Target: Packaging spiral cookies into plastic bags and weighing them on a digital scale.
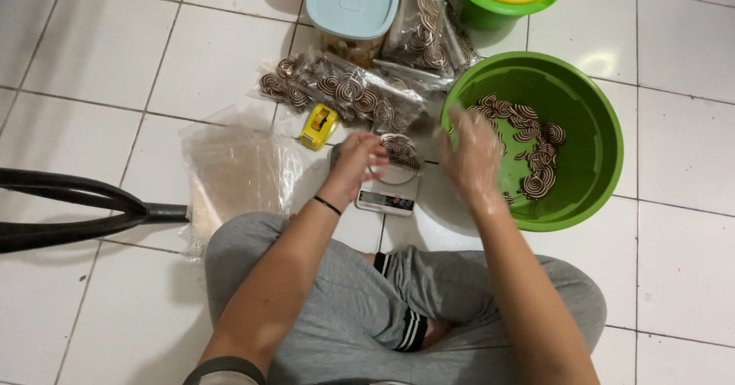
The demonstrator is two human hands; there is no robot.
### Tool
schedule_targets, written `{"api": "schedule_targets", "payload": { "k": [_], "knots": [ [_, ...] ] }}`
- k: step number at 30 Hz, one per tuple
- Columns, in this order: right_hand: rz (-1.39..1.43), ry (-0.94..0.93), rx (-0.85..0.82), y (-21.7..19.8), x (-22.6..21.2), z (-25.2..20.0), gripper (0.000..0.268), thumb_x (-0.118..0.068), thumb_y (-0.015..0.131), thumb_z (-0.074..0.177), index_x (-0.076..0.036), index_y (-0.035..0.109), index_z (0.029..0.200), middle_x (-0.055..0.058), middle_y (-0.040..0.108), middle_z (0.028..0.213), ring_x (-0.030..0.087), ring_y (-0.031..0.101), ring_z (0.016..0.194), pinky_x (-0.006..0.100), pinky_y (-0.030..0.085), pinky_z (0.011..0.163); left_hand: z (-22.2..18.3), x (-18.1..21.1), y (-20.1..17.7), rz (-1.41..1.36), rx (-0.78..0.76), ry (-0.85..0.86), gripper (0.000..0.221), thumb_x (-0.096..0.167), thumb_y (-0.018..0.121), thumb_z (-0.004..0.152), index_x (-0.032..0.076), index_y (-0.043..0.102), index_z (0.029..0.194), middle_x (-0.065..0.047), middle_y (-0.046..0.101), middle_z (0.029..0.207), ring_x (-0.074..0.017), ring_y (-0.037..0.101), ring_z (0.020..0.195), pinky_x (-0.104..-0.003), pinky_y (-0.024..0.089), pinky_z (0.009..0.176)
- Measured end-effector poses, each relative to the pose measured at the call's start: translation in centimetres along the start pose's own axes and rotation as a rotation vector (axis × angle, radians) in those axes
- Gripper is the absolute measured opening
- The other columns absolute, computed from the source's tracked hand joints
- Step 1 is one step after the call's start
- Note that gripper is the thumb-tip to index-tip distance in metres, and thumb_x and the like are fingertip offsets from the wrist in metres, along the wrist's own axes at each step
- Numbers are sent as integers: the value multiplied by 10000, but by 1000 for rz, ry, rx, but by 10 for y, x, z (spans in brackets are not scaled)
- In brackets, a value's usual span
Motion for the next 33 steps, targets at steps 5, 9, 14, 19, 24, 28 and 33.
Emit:
{"api": "schedule_targets", "payload": {
  "k": [5, 9, 14, 19, 24, 28, 33],
  "knots": [
    [138, 101, -543, 41, -28, -83, 122, -200, 675, 868, -164, 705, 980, 129, 713, 831, 386, 716, 837, 517, 557, 741, -15, 40, -6, -19, 25, 108, 202, 247, 608, 959, 102, 611, 1100, -86, 699, 934, -202, 744, 825, -301, 592, 655],
    [-44, 320, -1305, 118, 5, -174, 191, -240, 646, 931, -209, 749, 1088, 74, 786, 932, 291, 774, 918, 432, 606, 765, -1, 36, -10, 10, 30, 148, 174, 214, 600, 958, 75, 644, 1052, -95, 718, 890, -191, 755, 773, -257, 583, 606],
    [-74, 345, -1455, 177, 44, -213, 200, -118, 730, 881, -114, 763, 1078, 125, 790, 898, 297, 783, 842, 464, 622, 693, 11, 32, -13, 32, 32, 168, 158, 208, 618, 942, 73, 658, 1011, -86, 723, 835, -168, 749, 718, -230, 568, 573],
    [88, 549, -1389, 173, 48, -202, 148, -47, 693, 879, -52, 780, 999, 171, 791, 877, 328, 785, 850, 468, 623, 701, 20, 27, -14, 28, 39, 192, 127, 187, 637, 921, 74, 666, 972, -92, 727, 802, -161, 749, 690, -216, 558, 545],
    [-101, 498, -1359, 162, 49, -193, 175, -84, 699, 917, -43, 758, 1077, 171, 783, 981, 312, 763, 987, 466, 604, 818, 17, 30, -12, 46, 30, 213, 149, 202, 605, 948, 73, 669, 984, -83, 730, 815, -145, 747, 696, -208, 556, 557],
    [-78, 593, -1341, 143, 41, -175, 198, -68, 675, 923, 0, 752, 1092, 200, 780, 1036, 342, 743, 1057, 492, 590, 883, 14, 32, -11, 47, 33, 229, 154, 201, 619, 942, 63, 673, 984, -92, 732, 816, -148, 748, 691, -213, 558, 544],
    [-1028, -909, -1438, 152, -7, -178, 284, -142, 527, 978, -186, 718, 1183, 22, 755, 1124, 212, 699, 1041, 485, 497, 807, 16, 34, -10, 84, 33, 241, 167, 209, 613, 952, 61, 677, 998, -91, 734, 837, -145, 746, 710, -220, 561, 568]
  ]
}}
Point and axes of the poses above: each hand's wrist, its own z-axis towards the middle knuckle, its own y-axis out of the palm, x = y × z, the point moved 10 cm from there along z, towards the middle knuckle
